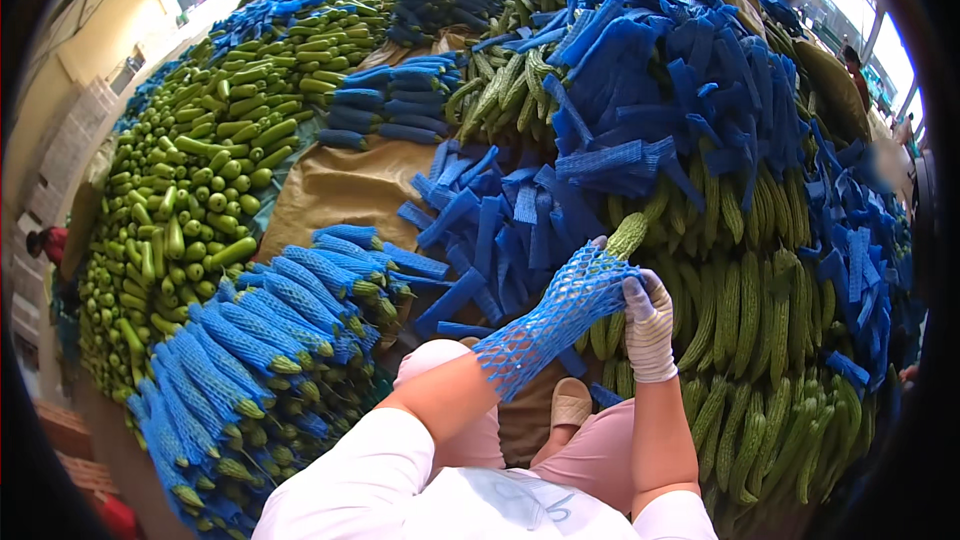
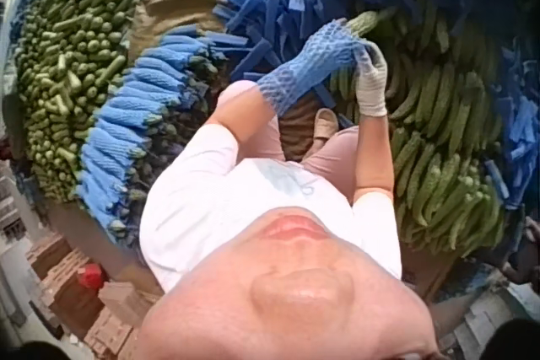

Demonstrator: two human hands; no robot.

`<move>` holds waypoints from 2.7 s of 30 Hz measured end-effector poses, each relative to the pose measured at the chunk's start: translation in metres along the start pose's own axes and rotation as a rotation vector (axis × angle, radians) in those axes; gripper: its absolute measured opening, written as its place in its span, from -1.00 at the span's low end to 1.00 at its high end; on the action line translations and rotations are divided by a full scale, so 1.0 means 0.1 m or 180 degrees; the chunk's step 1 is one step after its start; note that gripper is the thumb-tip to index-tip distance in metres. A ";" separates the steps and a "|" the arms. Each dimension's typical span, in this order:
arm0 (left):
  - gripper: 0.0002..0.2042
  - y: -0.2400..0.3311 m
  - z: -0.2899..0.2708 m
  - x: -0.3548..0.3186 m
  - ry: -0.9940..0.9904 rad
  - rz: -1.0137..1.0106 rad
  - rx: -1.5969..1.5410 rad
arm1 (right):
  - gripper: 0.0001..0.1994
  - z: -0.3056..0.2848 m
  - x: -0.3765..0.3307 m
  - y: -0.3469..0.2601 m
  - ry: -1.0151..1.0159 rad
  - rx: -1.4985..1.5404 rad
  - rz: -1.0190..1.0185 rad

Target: Picking bitter melons and sliding them into blue protective mesh sleeves before placing them in a pile.

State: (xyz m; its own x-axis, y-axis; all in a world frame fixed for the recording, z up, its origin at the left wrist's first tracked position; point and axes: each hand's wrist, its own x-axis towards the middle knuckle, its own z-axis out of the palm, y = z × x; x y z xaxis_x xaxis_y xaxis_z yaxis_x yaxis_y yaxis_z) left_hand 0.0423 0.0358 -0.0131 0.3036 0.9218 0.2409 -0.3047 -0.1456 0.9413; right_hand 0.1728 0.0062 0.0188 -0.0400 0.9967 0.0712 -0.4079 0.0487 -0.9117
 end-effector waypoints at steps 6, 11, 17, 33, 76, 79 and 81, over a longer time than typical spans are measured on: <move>-0.71 -0.15 0.05 0.01 0.0491 -0.0121 0.1014 | -0.83 -0.20 0.53 0.22 0.0765 -0.0599 -0.0081; -0.58 0.43 -0.10 -0.21 0.0282 -0.0942 -0.2406 | -0.79 -0.80 0.90 0.47 0.1291 -0.1152 0.0192; -0.48 0.69 0.02 -0.29 0.0208 -0.0956 -0.0854 | -0.51 -0.82 0.78 0.34 0.1624 -0.0350 0.0612; -0.42 0.41 -0.13 -0.07 0.0821 -0.0467 -0.0478 | -0.21 0.10 0.15 -0.01 -0.0991 -0.0416 0.0416; -0.58 2.43 -3.48 -1.19 0.2798 0.0977 0.0743 | -0.53 -0.38 0.41 0.52 -0.1965 -0.4614 0.1122; -0.51 1.73 -1.96 -0.49 0.1315 0.0475 -0.0161 | -0.50 -0.68 0.71 0.56 -0.1589 -0.4454 0.1102; -0.48 1.35 -1.15 -0.34 0.0936 -0.0229 -0.0929 | -0.46 -0.75 0.99 0.67 -0.1200 -0.4467 0.1113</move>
State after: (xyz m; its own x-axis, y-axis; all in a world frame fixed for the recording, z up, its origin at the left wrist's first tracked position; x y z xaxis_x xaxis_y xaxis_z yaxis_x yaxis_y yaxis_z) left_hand -0.1133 0.0259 0.0787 0.0758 0.9954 0.0593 -0.5479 -0.0081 0.8365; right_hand 0.2096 0.1128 -0.0653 -0.2644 0.9065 -0.3291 0.8492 0.0571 -0.5249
